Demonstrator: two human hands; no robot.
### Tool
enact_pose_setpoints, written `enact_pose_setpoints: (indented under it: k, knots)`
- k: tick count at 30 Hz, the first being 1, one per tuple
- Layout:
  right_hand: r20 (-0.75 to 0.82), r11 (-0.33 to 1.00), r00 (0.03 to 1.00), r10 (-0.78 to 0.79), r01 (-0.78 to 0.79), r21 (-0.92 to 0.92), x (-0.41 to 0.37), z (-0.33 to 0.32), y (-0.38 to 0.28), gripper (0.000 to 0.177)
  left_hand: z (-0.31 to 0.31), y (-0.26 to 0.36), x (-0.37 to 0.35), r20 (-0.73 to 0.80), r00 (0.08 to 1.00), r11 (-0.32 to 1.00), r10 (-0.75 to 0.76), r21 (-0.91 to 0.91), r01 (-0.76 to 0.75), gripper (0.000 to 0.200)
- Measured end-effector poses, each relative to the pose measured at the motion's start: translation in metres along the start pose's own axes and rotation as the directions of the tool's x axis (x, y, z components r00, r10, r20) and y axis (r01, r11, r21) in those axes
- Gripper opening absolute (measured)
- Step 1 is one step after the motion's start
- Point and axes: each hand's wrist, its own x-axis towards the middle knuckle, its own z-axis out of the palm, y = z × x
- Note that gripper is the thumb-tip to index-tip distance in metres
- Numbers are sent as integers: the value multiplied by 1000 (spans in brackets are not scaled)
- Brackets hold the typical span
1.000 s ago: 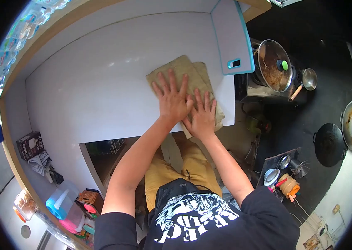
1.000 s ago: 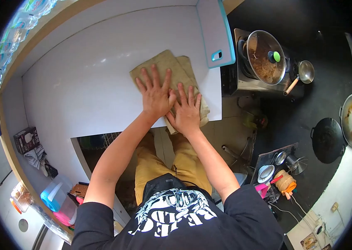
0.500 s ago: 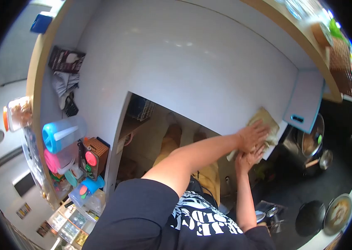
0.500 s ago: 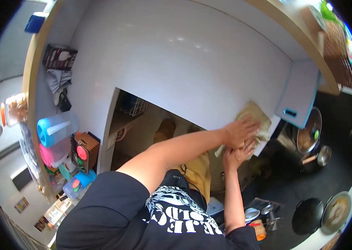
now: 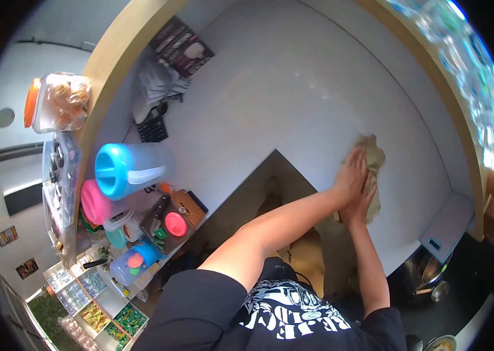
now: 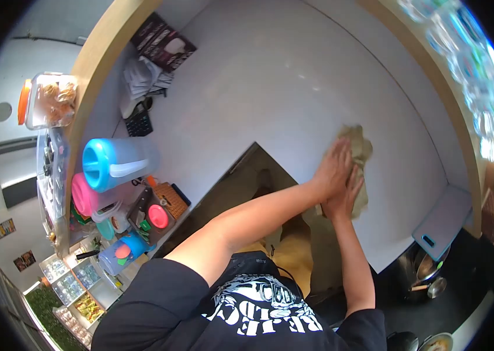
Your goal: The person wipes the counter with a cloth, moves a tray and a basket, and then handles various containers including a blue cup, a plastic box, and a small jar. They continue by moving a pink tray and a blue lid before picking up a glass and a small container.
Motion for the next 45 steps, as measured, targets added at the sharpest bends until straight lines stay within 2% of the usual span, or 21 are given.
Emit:
enact_pose_setpoints:
  k: [2, 3, 6, 9, 13, 20, 22, 24, 26, 29, 32, 33, 35, 36, 37, 38, 39, 41, 43, 44, 45]
  knots:
    - [95, 995, 993, -68, 75, -71, 59, -3, -50, 85, -5, -65, -4, 25, 986, 986, -167, 12, 166, 71]
    - [74, 988, 988, -137, 141, -54, 85, 3, -71, 85, -1, -96, -5, 28, 966, 966, -257, 32, 256, 71]
    - [211, 951, 936, -283, 303, -69, 156, -1, -147, 86, 9, -186, -25, 9, 871, 868, -491, 90, 488, 68]
    - [88, 892, 890, -448, 451, -16, 201, 18, -213, 85, 8, -262, -56, 51, 755, 757, -653, 32, 653, 60]
    - [-18, 833, 833, -553, 553, 12, 217, 38, -290, 87, -7, -320, -107, 189, 649, 659, -737, -10, 752, 58]
    - [15, 774, 781, -624, 615, 153, 171, 42, -351, 83, 15, -332, -165, 335, 400, 440, -853, 47, 897, 70]
    - [7, 742, 760, -650, 633, 222, 156, 41, -351, 77, 5, -320, -179, 390, 390, 456, -835, 92, 885, 74]
    - [-25, 691, 731, -682, 656, 303, 142, 46, -337, 72, 13, -305, -185, 460, 323, 454, -827, 208, 866, 66]
    - [-83, 608, 684, -725, 692, 390, 127, 56, -315, 66, 7, -279, -187, 480, 273, 390, -833, 160, 907, 69]
    - [-117, 482, 644, -756, 668, 567, 100, 57, -270, 56, -20, -230, -182, 618, 293, 473, -730, 148, 868, 69]
    - [-147, 438, 600, -786, 709, 553, 73, 53, -217, 42, -32, -192, -174, 707, 394, 502, -587, -65, 862, 66]
    - [-85, 444, 734, -674, 493, 748, 64, 44, -199, 38, -40, -181, -171, 688, 443, 435, -574, -202, 877, 64]
    - [149, 281, 885, -442, -21, 960, 48, 6, -162, 32, -66, -155, -165, 631, 542, 290, -555, -464, 837, 62]
    - [153, 164, 896, -417, -91, 982, 44, 5, -132, 32, -75, -138, -163, 449, 631, 267, -632, -639, 722, 62]
    - [275, 160, 898, -345, -232, 959, 36, -31, -103, 30, -82, -118, -160, 249, 674, 264, -695, -784, 562, 63]
    - [293, -42, 917, -270, -316, 948, 29, -56, -77, 31, -91, -100, -153, 44, 667, 277, -744, -888, 368, 63]
    - [322, -250, 926, -198, -365, 897, 23, -73, -50, 31, -108, -79, -145, -66, 649, 299, -758, -919, 256, 64]
    - [424, -461, 893, -152, -443, 769, 11, -91, 19, 35, -139, -37, -138, -259, 579, 339, -773, -940, 33, 66]
    - [329, -633, 943, -59, -290, 718, 0, -30, 121, 45, -120, -14, -127, -355, 646, 565, -676, -812, 145, 71]
    - [263, -285, 901, 346, -166, 944, -18, -38, 137, 50, -105, -8, -117, -399, 677, 668, -619, -721, 186, 74]
    - [20, 145, 761, 649, -150, 978, -32, -52, 148, 55, -86, -1, -112, -372, 729, 691, -574, -698, 188, 71]
